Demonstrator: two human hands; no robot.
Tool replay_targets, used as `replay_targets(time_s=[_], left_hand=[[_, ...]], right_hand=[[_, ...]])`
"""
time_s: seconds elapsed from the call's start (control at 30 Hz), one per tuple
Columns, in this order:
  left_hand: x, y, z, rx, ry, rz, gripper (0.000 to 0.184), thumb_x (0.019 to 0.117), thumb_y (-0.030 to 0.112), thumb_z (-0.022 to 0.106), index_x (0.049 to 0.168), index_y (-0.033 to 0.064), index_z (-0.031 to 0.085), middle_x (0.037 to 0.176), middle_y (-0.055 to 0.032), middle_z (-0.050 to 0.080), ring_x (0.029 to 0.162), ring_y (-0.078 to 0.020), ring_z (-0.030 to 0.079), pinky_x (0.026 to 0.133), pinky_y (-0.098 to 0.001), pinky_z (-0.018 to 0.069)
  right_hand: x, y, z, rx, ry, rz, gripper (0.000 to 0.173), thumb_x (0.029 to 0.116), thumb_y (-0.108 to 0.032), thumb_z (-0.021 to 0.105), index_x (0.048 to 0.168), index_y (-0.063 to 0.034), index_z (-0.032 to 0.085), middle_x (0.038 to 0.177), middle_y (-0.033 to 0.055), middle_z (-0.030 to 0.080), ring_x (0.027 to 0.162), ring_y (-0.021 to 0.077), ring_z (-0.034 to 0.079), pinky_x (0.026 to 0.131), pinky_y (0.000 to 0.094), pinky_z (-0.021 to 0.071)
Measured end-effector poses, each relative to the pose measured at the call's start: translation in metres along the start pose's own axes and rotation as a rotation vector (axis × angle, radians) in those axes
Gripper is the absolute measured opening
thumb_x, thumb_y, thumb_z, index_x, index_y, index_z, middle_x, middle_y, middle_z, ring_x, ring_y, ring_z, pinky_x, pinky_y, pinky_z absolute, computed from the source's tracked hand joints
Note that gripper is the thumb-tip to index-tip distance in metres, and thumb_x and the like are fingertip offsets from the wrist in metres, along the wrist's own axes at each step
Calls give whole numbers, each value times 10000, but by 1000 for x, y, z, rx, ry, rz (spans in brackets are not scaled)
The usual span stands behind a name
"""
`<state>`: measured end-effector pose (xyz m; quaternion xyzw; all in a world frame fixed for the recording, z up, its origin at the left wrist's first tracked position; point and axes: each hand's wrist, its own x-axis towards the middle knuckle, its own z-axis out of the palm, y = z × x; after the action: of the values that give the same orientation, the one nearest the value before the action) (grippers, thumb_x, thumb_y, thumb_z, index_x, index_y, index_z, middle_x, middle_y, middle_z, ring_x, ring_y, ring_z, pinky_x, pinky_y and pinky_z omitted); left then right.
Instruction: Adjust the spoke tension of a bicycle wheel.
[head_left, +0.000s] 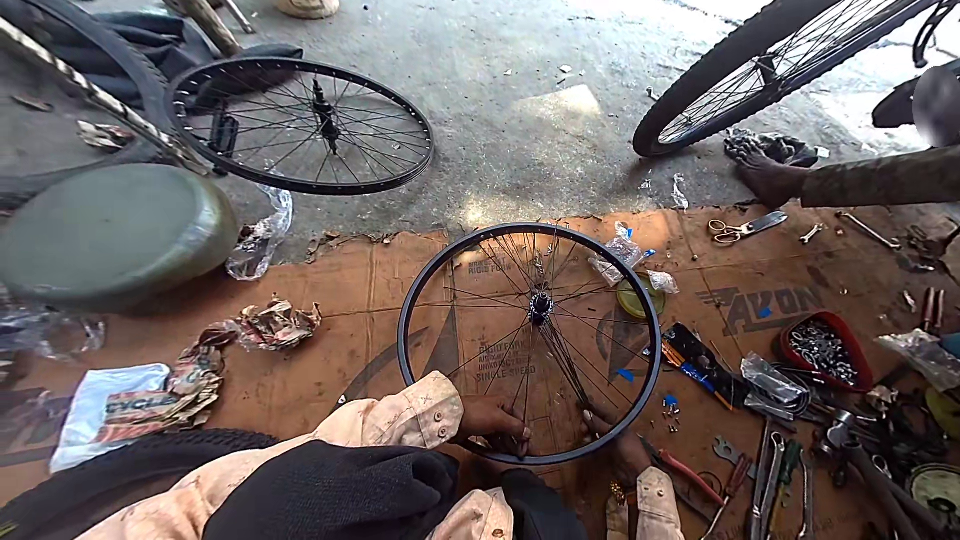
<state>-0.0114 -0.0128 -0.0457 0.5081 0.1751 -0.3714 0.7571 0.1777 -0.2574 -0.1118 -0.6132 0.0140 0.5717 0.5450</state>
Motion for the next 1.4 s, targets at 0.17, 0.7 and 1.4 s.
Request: replay_targets(time_s=[0.17, 0.7, 1.4], left_hand=[[-2, 0, 0, -6, 6, 1, 254, 1069, 228, 524, 1046, 38, 691, 1028, -55, 751, 910, -142, 731, 864, -330, 592], [13, 4, 21, -15, 62, -9, 288, 1088, 282, 522, 1079, 56, 701, 979, -14, 743, 851, -84, 714, 799, -278, 591], [75, 6, 49, -131, 160, 60, 331, 1084, 338, 528, 1187, 64, 684, 1071, -51, 746, 916, -159, 733, 835, -339, 609]], right_hand=[[12, -7, -18, -116, 363, -284, 660, 975, -46, 655, 1559, -58, 348, 1009, 160, 701, 716, 190, 685, 644, 336, 594], [8, -25, -7, 356, 627, -571, 377, 1080, -155, 458, 1435, -42, 512, 1280, 132, 650, 1061, 193, 678, 870, 347, 580], [-38, -15, 17, -51, 531, -342, 495, 1127, -327, 261, 1425, -2, 486, 1086, 167, 721, 921, 247, 724, 858, 403, 604]])
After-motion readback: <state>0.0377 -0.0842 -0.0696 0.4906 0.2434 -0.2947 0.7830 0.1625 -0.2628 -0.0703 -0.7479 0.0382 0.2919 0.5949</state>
